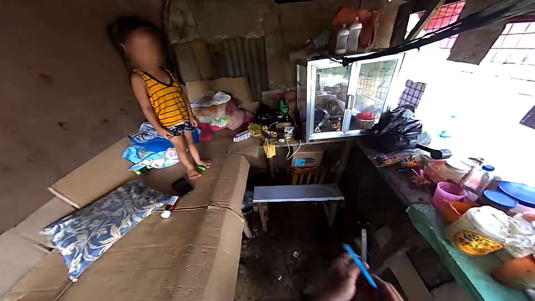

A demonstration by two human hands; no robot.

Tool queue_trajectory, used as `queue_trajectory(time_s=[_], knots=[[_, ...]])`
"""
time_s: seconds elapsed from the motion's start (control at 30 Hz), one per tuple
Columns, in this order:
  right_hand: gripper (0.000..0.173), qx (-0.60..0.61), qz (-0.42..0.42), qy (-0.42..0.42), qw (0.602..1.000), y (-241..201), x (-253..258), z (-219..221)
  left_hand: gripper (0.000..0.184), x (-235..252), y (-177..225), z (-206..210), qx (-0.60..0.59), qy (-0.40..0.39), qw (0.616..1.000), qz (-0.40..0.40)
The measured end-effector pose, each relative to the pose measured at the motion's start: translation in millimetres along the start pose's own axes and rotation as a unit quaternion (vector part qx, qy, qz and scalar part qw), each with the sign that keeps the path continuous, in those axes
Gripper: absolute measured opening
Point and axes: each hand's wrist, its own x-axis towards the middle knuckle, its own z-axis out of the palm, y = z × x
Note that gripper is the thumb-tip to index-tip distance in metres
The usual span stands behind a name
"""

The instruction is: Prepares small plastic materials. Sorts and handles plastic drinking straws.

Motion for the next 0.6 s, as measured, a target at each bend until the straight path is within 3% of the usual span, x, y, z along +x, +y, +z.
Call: queue_trajectory(time_s=[0.2,0.3,0.4,0.5,0.6], knots=[[0.024,-0.020,-0.029,-0.035,0.999,-61,24,55,0.032,-13,16,-67,0.111,0.040,0.986,0.118],[0.025,0.008,-0.038,-0.111,0.993,-65,39,50,0.022,-6,21,-87,0.092,0.046,0.992,0.079],[0.037,0.026,-0.099,-0.133,0.986,-50,46,32,0.020,1,29,-103,0.088,0.019,0.996,0.016],[0.031,0.000,-0.122,-0.099,0.988,-33,46,2,0.033,11,36,-113,0.150,-0.033,0.987,-0.056],[0.019,-0.037,-0.155,-0.019,0.987,-19,46,-36,0.026,26,48,-112,0.208,-0.110,0.969,-0.073]])
